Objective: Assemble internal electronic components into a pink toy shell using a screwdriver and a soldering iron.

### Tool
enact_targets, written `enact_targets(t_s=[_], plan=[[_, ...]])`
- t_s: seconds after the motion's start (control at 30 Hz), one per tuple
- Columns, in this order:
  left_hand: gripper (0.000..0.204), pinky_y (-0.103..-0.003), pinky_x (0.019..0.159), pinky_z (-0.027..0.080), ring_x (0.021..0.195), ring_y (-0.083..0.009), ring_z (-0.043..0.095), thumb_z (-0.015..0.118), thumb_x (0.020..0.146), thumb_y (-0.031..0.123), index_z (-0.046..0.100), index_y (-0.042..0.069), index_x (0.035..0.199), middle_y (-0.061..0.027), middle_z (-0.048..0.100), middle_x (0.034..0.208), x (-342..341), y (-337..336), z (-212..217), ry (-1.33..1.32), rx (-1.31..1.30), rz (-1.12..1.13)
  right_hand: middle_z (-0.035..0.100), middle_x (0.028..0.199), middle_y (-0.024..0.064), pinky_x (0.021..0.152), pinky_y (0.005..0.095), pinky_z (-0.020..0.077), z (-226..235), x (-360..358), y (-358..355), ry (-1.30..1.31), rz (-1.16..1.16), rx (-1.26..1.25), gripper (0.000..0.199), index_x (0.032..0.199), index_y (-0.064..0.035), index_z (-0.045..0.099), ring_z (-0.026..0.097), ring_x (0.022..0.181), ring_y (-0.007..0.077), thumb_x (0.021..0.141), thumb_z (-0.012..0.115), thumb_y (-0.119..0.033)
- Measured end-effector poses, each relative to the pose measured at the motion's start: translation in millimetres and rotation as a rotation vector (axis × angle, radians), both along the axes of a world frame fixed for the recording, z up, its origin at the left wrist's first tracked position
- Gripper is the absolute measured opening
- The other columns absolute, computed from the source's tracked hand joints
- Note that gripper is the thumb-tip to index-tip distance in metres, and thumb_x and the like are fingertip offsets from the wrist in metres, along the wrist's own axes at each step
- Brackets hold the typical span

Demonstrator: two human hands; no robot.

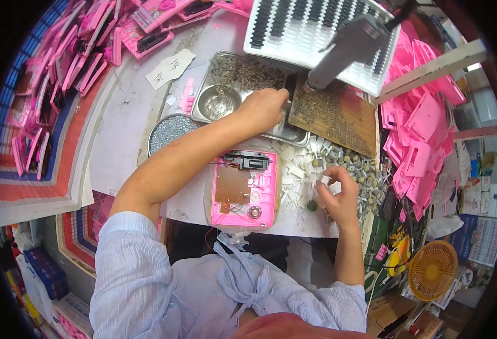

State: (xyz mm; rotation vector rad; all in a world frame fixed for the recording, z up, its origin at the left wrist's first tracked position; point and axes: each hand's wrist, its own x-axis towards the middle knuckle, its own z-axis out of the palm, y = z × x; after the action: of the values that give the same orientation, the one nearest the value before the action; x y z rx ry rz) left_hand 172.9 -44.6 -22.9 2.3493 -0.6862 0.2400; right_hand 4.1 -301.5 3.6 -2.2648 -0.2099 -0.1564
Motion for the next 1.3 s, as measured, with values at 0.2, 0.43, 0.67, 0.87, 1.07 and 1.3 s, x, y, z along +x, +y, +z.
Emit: enact_targets(t_s=[0.2,0.43,0.67,0.87,1.07,1.3], plan=[[0.019,-0.027,0.068,0.057,0.078,-0.0121,0.069,0.071,0.093,0.013,0.068,-0.001,0.105,-0.0076,0.072,0.088,-28,36,26,0.813,-0.648,-0.105,0.071,0.097,0.009,0.078,0.0288,0.0517,3,-4,25,0.046,0.016,0.168,0.024,0.105,0.0004,0.068,0.067,0.085,0.0175,0.082,0.077,-0.003],[0.011,-0.027,0.071,0.063,0.084,-0.0149,0.071,0.067,0.099,0.01,0.062,0.001,0.103,-0.0123,0.071,0.1,-138,75,29,1.276,-1.314,-0.129,0.073,0.096,0.0127,0.077,0.0299,0.0528,18,-10,90,-0.197,0.259,0.483,0.03,0.107,0.0017,0.069,0.069,0.086,0.0213,0.079,0.079,0.004],[0.008,-0.028,0.074,0.063,0.079,-0.015,0.072,0.066,0.1,0.009,0.063,0.002,0.103,-0.0092,0.071,0.095,-176,74,12,1.351,-1.533,-0.177,0.073,0.097,0.0121,0.074,0.0359,0.0565,16,-18,97,-0.273,0.403,0.264,0.033,0.106,-0.0034,0.07,0.071,0.086,0.0286,0.075,0.08,0.003],[0.01,-0.026,0.069,0.056,0.078,-0.0111,0.069,0.07,0.098,0.01,0.065,0.003,0.102,-0.006,0.07,0.09,-214,61,17,1.175,-1.046,-0.142,0.073,0.111,0.014,0.084,0.0404,0.0579,7,-45,75,-0.242,0.549,0.059,0.033,0.111,-0.0046,0.067,0.071,0.096,0.0321,0.079,0.076,0.0],[0.022,-0.033,0.065,0.052,0.072,-0.0229,0.066,0.074,0.086,0.008,0.068,0.005,0.107,-0.0104,0.065,0.086,-189,59,23,0.35,-0.171,-0.107,0.066,0.129,0.0246,0.096,0.0387,0.0511,-21,-91,39,0.336,0.224,0.918,0.03,0.125,0.0003,0.049,0.067,0.116,0.0305,0.1,0.062,-0.01],[0.011,-0.043,0.069,0.054,0.077,-0.0332,0.068,0.069,0.088,0.015,0.067,0.005,0.091,-0.0127,0.068,0.085,-161,19,3,0.21,0.297,-0.171,0.068,0.12,0.0298,0.089,0.0432,0.0511,-16,-84,24,0.278,0.1,0.877,0.032,0.124,-0.0029,0.047,0.072,0.104,0.0362,0.103,0.059,-0.024]])
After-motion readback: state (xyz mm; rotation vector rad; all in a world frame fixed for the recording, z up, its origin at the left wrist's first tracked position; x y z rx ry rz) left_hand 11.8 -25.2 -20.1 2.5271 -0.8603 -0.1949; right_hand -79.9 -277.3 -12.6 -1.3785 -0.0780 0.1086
